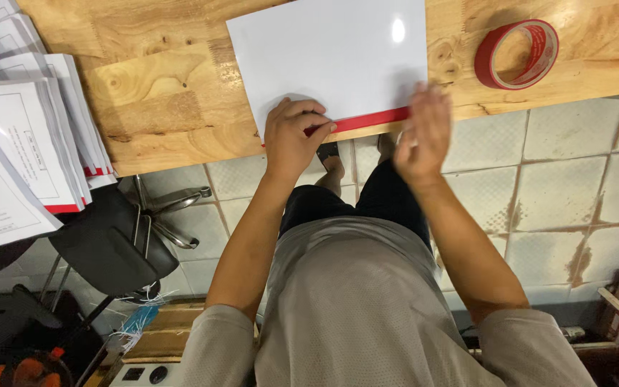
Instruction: The person repeatedly applies red tape to the bottom edge of printed documents, folds the tape over the edge, and stacks the finished items. The person handles documents one at a time, using a roll of red tape to secure the bottom edge of each sheet.
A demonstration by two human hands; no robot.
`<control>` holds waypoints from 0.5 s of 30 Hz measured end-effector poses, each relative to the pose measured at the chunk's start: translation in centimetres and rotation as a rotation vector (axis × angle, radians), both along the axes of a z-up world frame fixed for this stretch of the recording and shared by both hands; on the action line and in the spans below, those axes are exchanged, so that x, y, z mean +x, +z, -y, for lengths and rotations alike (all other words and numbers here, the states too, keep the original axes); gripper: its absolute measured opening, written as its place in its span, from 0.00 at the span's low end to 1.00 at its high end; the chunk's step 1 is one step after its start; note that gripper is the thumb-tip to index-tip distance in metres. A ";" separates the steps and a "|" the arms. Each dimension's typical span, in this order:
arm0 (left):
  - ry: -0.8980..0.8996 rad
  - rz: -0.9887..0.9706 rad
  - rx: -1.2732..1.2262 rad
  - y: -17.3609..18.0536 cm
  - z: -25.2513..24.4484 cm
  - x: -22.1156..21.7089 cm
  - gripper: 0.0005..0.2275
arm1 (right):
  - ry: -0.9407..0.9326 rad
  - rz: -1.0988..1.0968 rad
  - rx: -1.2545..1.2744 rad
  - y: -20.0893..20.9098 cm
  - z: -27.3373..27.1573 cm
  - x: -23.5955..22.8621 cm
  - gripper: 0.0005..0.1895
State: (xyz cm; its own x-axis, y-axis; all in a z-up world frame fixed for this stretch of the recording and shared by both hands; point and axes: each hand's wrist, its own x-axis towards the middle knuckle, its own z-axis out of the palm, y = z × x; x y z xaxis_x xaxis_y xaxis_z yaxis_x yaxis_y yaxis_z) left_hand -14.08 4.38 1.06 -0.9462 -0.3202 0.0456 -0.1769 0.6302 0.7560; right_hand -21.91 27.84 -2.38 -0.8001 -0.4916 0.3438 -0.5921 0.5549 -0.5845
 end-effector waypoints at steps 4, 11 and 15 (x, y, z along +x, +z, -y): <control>-0.001 0.026 0.018 -0.4 -0.2 0.1 0.06 | 0.388 -0.077 0.325 1.0 2.7 3.6 0.28; -0.021 -0.096 -0.093 0.0 0.0 0.1 0.06 | 0.249 -0.116 0.595 0.3 -6.1 -0.4 0.26; -0.087 -0.043 -0.157 1.0 1.1 1.5 0.10 | 0.094 -0.143 0.607 2.6 -9.2 -1.9 0.26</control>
State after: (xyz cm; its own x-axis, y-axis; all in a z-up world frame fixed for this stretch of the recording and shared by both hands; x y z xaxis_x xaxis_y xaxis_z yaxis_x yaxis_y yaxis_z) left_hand -12.60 3.32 2.06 -0.9663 -0.2227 0.1292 -0.0863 0.7528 0.6526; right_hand -23.85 37.04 0.17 -0.7107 -0.6986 0.0821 -0.7034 0.7046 -0.0936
